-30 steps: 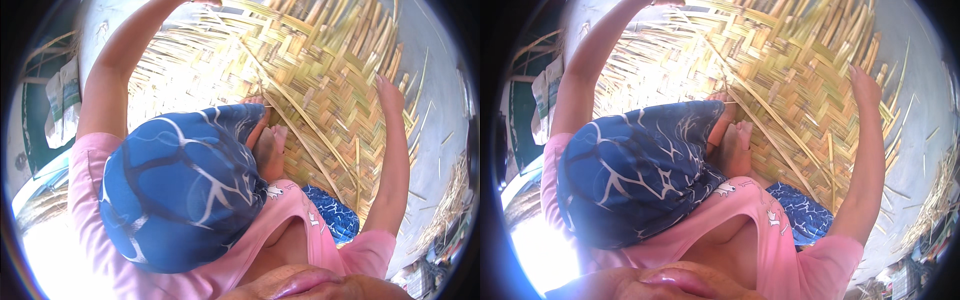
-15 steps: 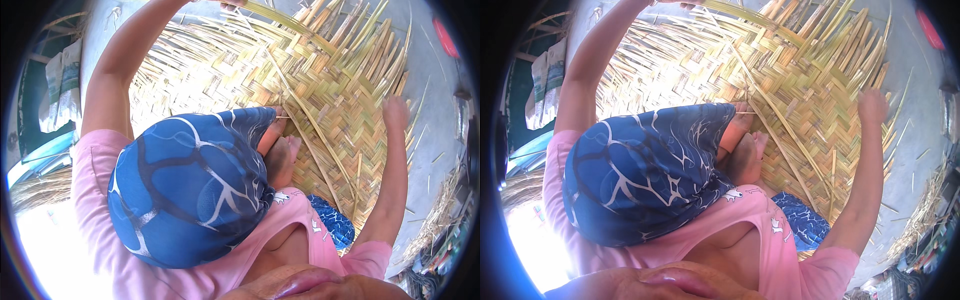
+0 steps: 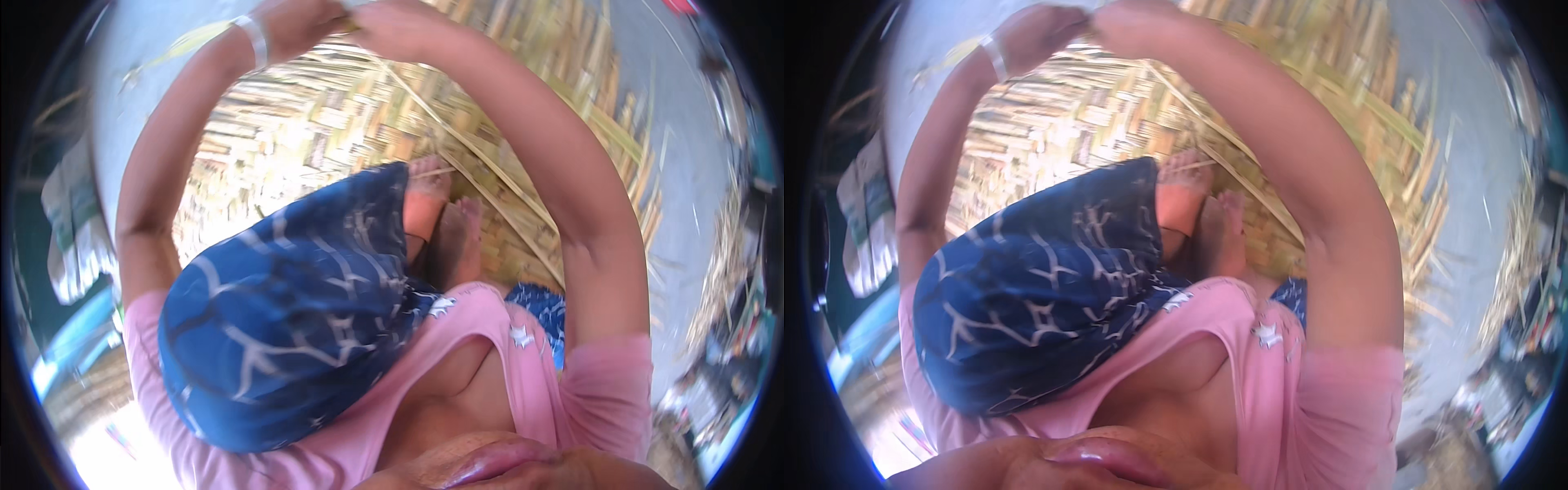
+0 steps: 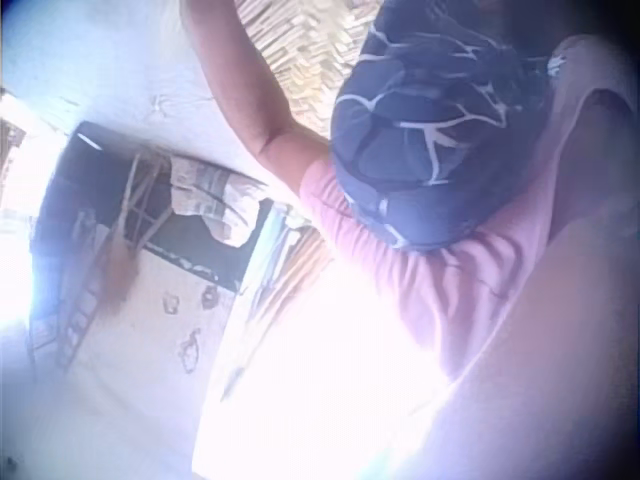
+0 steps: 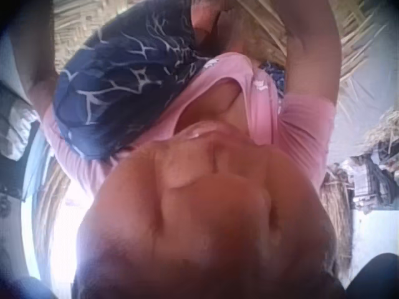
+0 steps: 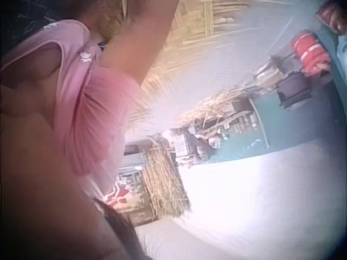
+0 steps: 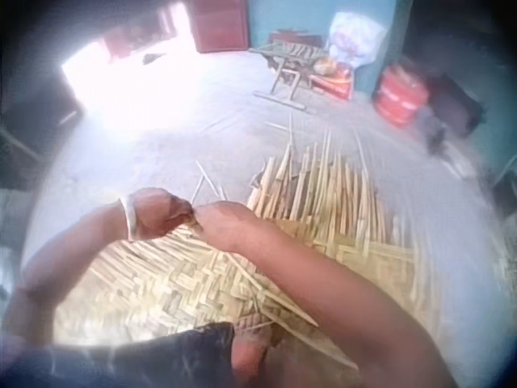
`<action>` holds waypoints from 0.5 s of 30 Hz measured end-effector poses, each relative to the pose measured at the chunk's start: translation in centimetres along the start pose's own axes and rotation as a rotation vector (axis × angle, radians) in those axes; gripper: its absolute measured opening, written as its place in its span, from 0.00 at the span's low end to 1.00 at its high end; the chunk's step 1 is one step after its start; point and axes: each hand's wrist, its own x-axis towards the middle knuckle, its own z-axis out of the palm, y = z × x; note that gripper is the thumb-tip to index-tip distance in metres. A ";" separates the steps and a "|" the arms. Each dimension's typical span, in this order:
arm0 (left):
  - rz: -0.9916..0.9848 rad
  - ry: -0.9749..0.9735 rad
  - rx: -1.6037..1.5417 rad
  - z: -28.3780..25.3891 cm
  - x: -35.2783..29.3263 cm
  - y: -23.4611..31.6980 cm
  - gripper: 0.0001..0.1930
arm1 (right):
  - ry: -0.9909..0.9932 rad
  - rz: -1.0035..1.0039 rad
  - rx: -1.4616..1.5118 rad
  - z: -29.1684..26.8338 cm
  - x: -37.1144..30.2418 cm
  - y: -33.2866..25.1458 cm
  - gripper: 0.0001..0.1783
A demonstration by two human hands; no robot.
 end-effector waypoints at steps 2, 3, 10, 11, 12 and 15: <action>-0.147 -0.123 -0.324 -0.8 -0.7 2.5 0.16 | -0.253 0.147 0.002 -1.2 -1.1 -1.5 0.26; -0.167 -0.138 -0.402 -1.0 -1.0 2.9 0.15 | -0.205 0.155 0.013 -0.7 -1.6 -1.3 0.24; -0.077 0.113 0.162 3.1 -1.6 1.3 0.13 | -0.085 0.172 -0.067 2.4 -0.4 -0.7 0.23; -0.116 0.093 0.167 3.4 -1.3 1.7 0.11 | -0.109 0.198 -0.035 2.6 -0.1 -0.4 0.22; -0.145 0.124 0.169 3.7 -1.0 2.4 0.10 | -0.095 0.205 -0.035 2.8 0.0 -0.1 0.21; -0.257 0.171 0.214 5.2 -0.8 3.1 0.09 | -0.043 0.224 -0.028 2.7 -0.1 0.0 0.19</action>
